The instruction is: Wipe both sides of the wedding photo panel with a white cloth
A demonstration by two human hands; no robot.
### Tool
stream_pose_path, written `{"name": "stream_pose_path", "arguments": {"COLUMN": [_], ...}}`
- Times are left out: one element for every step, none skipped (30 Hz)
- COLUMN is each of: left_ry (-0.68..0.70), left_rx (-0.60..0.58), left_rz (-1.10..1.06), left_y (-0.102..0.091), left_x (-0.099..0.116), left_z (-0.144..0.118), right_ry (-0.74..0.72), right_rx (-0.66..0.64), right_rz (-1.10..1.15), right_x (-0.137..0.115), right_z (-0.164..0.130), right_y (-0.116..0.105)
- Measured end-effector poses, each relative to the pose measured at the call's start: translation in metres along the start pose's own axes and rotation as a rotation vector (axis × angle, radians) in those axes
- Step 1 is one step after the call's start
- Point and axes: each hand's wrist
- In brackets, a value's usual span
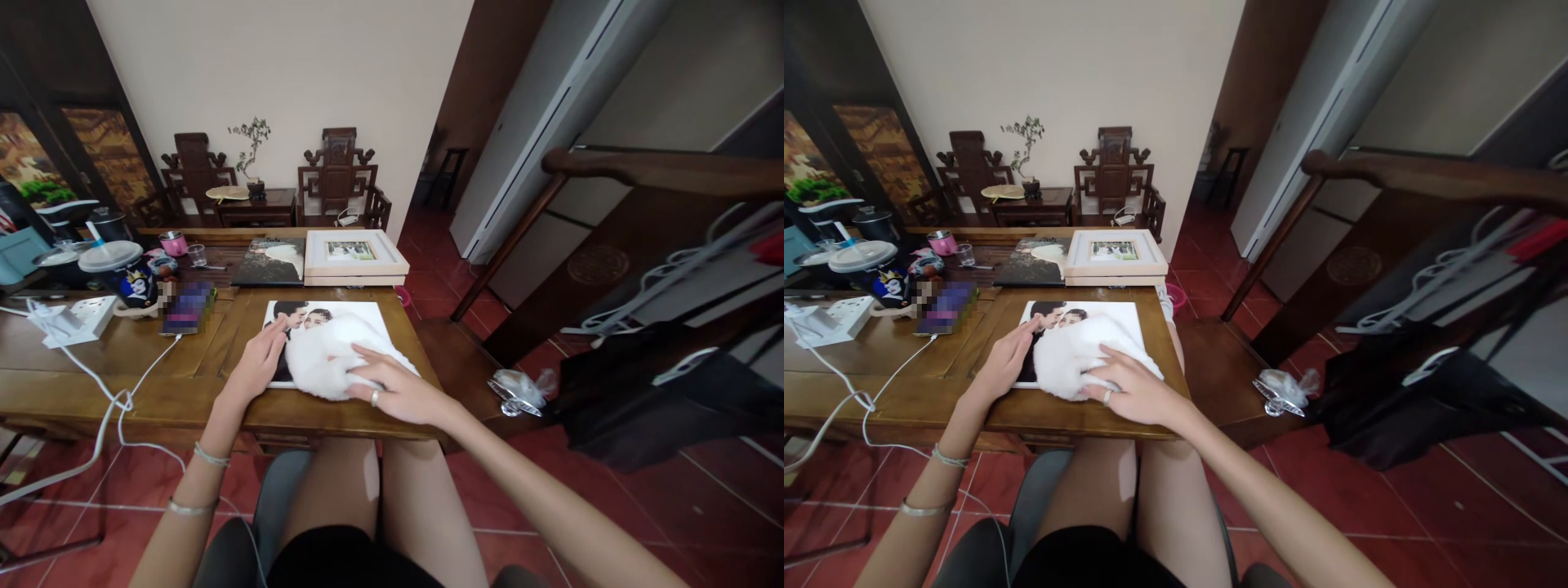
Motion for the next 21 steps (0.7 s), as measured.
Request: {"name": "stream_pose_path", "arguments": {"left_ry": [0.011,0.024,0.037,0.047,0.055,0.061,0.066,0.069,0.071,0.072,0.073,0.073,0.072,0.069,0.067,0.066,0.064,0.062,0.060,0.058,0.056], "left_rx": [-0.012,-0.020,-0.024,-0.024,-0.022,-0.021,-0.022,-0.022,-0.023,-0.023,-0.023,-0.023,-0.023,-0.023,-0.024,-0.024,-0.023,-0.022,-0.021,-0.020,-0.021], "left_rz": [0.005,0.012,0.019,0.027,0.033,0.039,0.042,0.043,0.044,0.044,0.045,0.045,0.047,0.050,0.053,0.055,0.056,0.055,0.053,0.052,0.051], "left_y": [0.000,0.001,0.001,0.002,0.002,0.002,0.002,0.002,0.002,0.002,0.002,0.002,0.002,0.002,0.001,0.001,0.001,0.001,0.001,0.001,0.001], "left_x": [0.000,-0.001,-0.002,-0.003,-0.004,-0.004,-0.005,-0.005,-0.006,-0.006,-0.006,-0.006,-0.005,-0.005,-0.005,-0.004,-0.004,-0.003,-0.003,-0.002,-0.002], "left_z": [0.000,0.000,0.000,0.000,0.000,0.000,0.000,0.000,0.000,0.000,0.000,0.000,0.000,0.001,0.001,0.001,0.001,0.001,0.001,0.001,0.001], "right_ry": [0.033,0.050,0.054,0.056,0.058,0.064,0.078,0.098,0.122,0.151,0.182,0.212,0.232,0.238,0.231,0.215,0.198,0.188,0.188,0.196,0.207], "right_rx": [0.019,0.042,0.069,0.100,0.130,0.159,0.188,0.215,0.233,0.240,0.238,0.230,0.220,0.216,0.220,0.229,0.236,0.237,0.226,0.205,0.181], "right_rz": [-0.014,-0.026,-0.034,-0.038,-0.037,-0.031,-0.022,-0.008,0.009,0.027,0.044,0.057,0.065,0.065,0.060,0.054,0.051,0.052,0.061,0.081,0.111], "right_x": [0.006,0.011,0.016,0.020,0.023,0.025,0.026,0.026,0.025,0.023,0.021,0.019,0.016,0.014,0.012,0.010,0.010,0.011,0.012,0.015,0.019], "right_z": [0.001,0.004,0.009,0.015,0.024,0.033,0.043,0.054,0.066,0.078,0.089,0.100,0.111,0.120,0.127,0.134,0.138,0.140,0.141,0.140,0.137], "right_y": [0.000,0.000,0.000,0.002,0.003,0.006,0.009,0.012,0.016,0.021,0.026,0.031,0.036,0.041,0.045,0.049,0.051,0.052,0.053,0.052,0.049]}}
Point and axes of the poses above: each hand's wrist, its own z-axis towards the middle knuckle, its own y-axis out of the palm, x = y × z, and after that the axes turned 13 degrees about x, right-handed
